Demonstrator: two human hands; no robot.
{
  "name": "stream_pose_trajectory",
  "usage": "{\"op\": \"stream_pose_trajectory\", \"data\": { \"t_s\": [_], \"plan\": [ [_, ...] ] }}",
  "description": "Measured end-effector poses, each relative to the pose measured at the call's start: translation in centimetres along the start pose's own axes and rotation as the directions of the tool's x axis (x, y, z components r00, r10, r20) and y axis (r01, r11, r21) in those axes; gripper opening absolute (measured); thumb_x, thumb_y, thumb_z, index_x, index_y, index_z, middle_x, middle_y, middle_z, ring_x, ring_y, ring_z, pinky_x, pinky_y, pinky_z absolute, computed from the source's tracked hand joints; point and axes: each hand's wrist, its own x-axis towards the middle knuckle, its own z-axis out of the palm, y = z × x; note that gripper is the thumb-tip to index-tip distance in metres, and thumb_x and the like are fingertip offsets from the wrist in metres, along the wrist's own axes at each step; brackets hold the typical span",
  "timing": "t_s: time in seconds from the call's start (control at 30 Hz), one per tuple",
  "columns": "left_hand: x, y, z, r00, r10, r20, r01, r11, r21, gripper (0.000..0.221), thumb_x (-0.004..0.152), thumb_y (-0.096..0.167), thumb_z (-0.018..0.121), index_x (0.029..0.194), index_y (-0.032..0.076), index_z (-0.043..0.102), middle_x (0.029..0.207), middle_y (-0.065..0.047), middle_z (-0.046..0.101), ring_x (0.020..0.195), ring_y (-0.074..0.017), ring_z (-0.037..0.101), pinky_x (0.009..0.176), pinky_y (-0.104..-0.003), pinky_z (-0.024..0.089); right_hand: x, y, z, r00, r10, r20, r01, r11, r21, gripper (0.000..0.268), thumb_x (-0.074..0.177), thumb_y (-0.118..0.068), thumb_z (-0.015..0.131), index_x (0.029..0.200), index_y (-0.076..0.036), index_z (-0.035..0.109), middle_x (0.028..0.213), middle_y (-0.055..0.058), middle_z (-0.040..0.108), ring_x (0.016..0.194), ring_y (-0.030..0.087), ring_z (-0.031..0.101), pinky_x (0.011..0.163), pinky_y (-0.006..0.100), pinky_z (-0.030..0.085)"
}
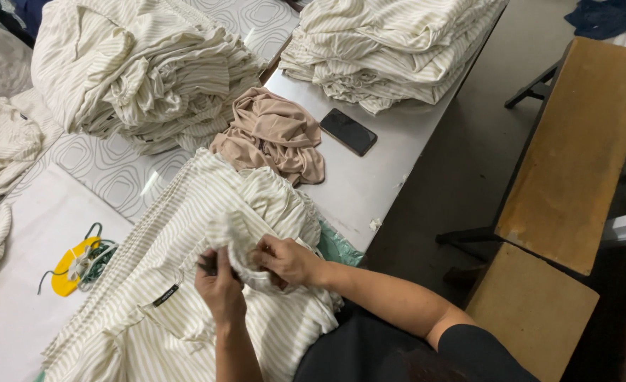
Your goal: Inspecting a striped garment for loose threads, using snips to remove them, and then folding the garment on a workbench.
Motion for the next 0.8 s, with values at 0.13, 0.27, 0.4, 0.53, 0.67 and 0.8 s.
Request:
{"op": "stream_pose_trajectory", "data": {
  "t_s": [0.13,0.27,0.4,0.53,0.67,0.8],
  "plan": [
    [-1.1,0.7,1.1,0.987,0.068,0.147,-0.090,0.984,0.151,0.006,0.102,0.008,0.063,0.096,0.009,0.065,0.077,0.003,0.057,0.071,-0.0048,0.050,0.064,-0.023,0.042,0.1,-0.4,-0.3,0.996,0.083,0.032,-0.081,0.995,-0.062,0.029,0.096,-0.041,0.065,0.098,-0.013,0.057,0.085,0.002,0.065,0.068,0.015,0.067,0.062,0.028,0.053],
    [-0.4,-0.3,0.4,0.999,0.022,-0.026,-0.021,0.998,0.055,0.009,0.101,0.009,0.064,0.100,0.015,0.058,0.074,0.006,0.052,0.049,0.0002,0.039,0.039,-0.019,0.031,0.4,1.0,-1.4,0.997,-0.062,-0.056,0.055,0.991,-0.119,0.023,0.101,-0.025,0.061,0.102,-0.005,0.072,0.095,0.008,0.075,0.084,0.019,0.070,0.082,0.032,0.055],
    [0.8,-0.2,-0.9,0.985,0.106,-0.138,-0.114,0.992,-0.054,0.009,0.105,0.013,0.062,0.112,0.011,0.056,0.105,-0.002,0.062,0.097,-0.0105,0.063,0.082,-0.021,0.054,-0.4,0.7,-2.8,0.950,-0.089,-0.299,0.144,0.975,0.168,0.017,0.104,-0.014,0.056,0.101,-0.002,0.068,0.075,0.012,0.069,0.059,0.021,0.068,0.056,0.031,0.062],
    [0.2,0.9,-0.3,0.999,0.000,-0.042,0.000,1.000,0.002,0.014,0.106,0.018,0.058,0.120,0.013,0.058,0.095,0.001,0.057,0.073,-0.0049,0.055,0.056,-0.020,0.046,-0.1,0.6,-2.5,0.721,-0.542,-0.432,0.386,0.832,-0.399,0.025,0.086,-0.005,0.059,0.112,-0.003,0.060,0.109,0.011,0.058,0.100,0.025,0.055,0.090,0.035,0.049],
    [-0.8,1.9,0.4,0.997,0.030,0.065,-0.031,0.999,0.025,0.014,0.106,0.015,0.055,0.120,0.012,0.057,0.079,0.003,0.048,0.054,-0.0035,0.037,0.043,-0.022,0.031,0.4,1.3,-2.1,0.686,-0.709,0.165,0.617,0.445,-0.649,0.048,0.077,0.003,0.052,0.120,-0.007,0.069,0.112,0.006,0.078,0.102,0.017,0.074,0.094,0.036,0.046],
    [0.5,1.5,-0.6,0.989,0.138,0.052,-0.137,0.990,-0.029,0.022,0.105,0.010,0.057,0.127,0.013,0.058,0.085,0.005,0.049,0.062,-0.0012,0.039,0.053,-0.018,0.034,1.8,2.4,-3.1,0.782,-0.502,0.370,0.553,0.283,-0.783,0.044,0.076,-0.025,0.057,0.115,-0.012,0.072,0.116,0.005,0.077,0.102,0.027,0.065,0.087,0.045,0.039]
  ]
}}
